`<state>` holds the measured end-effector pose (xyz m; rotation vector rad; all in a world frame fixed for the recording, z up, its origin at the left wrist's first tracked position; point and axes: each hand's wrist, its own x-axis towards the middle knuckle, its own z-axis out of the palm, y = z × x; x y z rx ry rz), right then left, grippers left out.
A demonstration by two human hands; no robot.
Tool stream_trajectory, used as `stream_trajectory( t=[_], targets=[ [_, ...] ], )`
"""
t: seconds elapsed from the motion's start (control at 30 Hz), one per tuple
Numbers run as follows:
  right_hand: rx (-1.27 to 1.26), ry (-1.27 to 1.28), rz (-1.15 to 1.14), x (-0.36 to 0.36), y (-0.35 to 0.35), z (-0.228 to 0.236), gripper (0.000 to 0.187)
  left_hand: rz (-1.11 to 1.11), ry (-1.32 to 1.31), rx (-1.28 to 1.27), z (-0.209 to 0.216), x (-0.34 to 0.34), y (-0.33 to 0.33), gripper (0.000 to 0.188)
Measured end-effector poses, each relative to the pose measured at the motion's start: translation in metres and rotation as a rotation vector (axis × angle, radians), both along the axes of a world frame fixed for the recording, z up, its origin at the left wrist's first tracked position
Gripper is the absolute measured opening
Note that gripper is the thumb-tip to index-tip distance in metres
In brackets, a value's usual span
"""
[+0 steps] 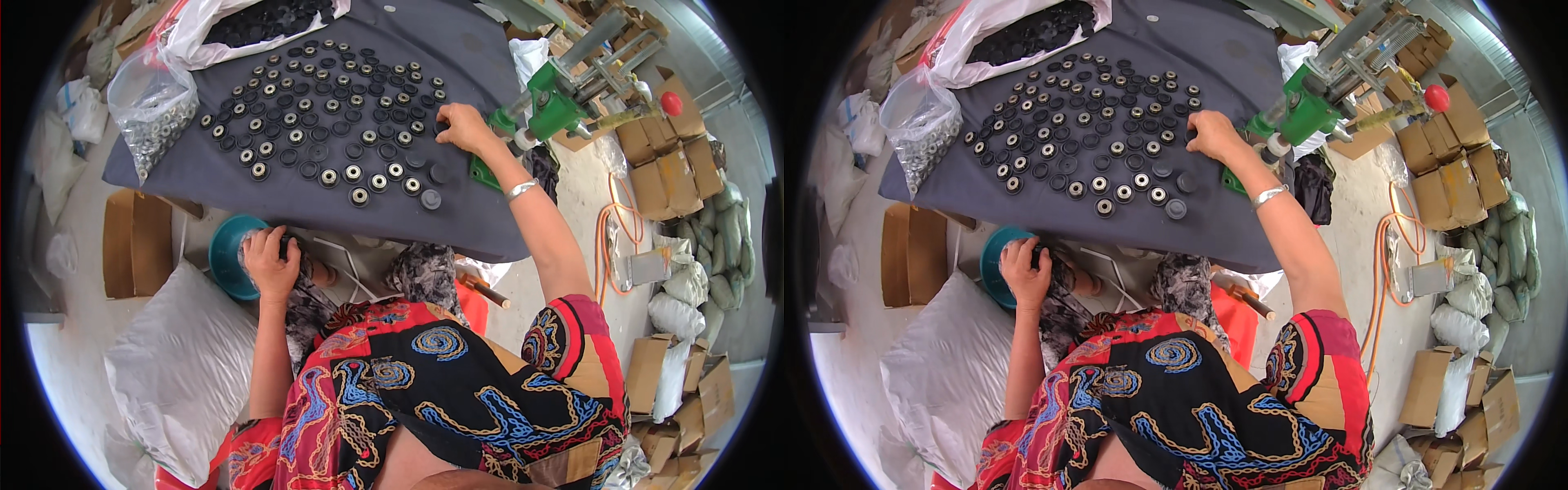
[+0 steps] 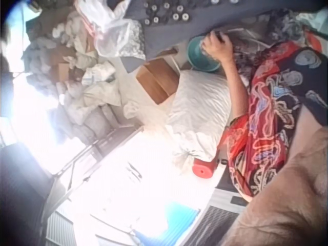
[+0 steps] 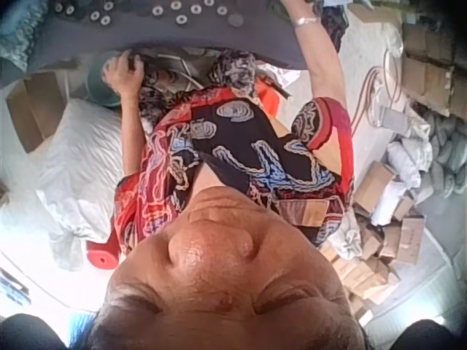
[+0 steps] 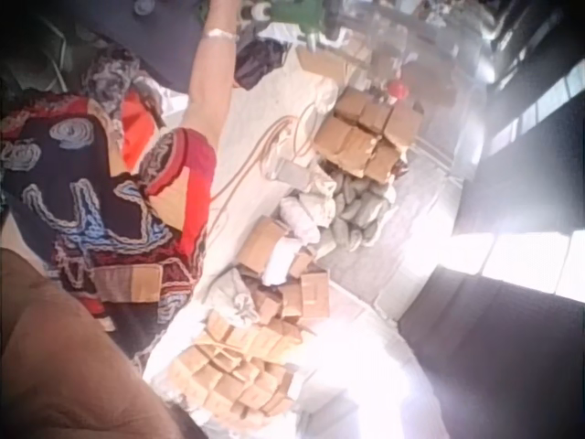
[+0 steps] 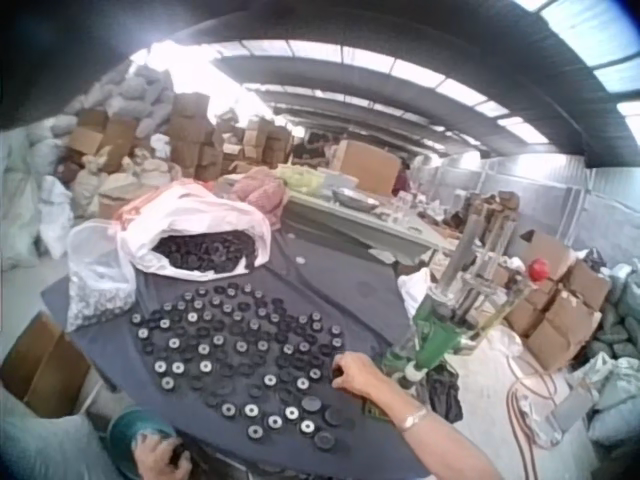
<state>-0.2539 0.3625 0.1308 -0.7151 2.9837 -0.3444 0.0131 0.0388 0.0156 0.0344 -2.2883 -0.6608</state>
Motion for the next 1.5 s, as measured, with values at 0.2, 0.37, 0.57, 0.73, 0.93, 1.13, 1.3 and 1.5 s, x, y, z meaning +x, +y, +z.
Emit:
stream_trajectory(
  t=[0.2,0.37,0.57,0.73,0.93,1.13,1.3,1.5],
  targets=[
    [-0.140,0.007,-0.057,0.005,0.025,0.018,0.042,0.009,-0.009,-0.016,-0.003,0.001,-0.002,0.024],
    [0.138,0.096,-0.027,0.003,0.021,0.002,0.026,0.007,0.022,-0.027,-0.004,-0.002,0.000,0.025],
    [0.170,0.104,-0.046,-0.008,0.026,-0.013,0.018,0.007,-0.002,-0.021,-0.001,0.000,0.001,0.025],
    [0.170,0.073,-0.088,-0.006,0.019,-0.006,0.022,0.013,0.034,-0.019,0.001,0.001,-0.002,0.024],
    [0.139,0.155,-0.091,0.002,0.016,-0.007,0.033,0.008,0.041,-0.011,0.002,-0.001,0.000,0.024],
    [0.069,0.200,-0.074,0.010,0.020,0.006,0.038,0.004,0.039,-0.006,0.000,0.000,-0.003,0.024],
    [0.086,0.175,-0.117,0.043,0.013,0.004,0.032,0.004,0.028,-0.006,-0.002,0.001,-0.003,0.025],
    [0.483,0.175,-0.015,0.062,-0.007,0.009,0.031,-0.009,0.022,-0.012,0.000,0.000,-0.002,0.025]
  ],
)
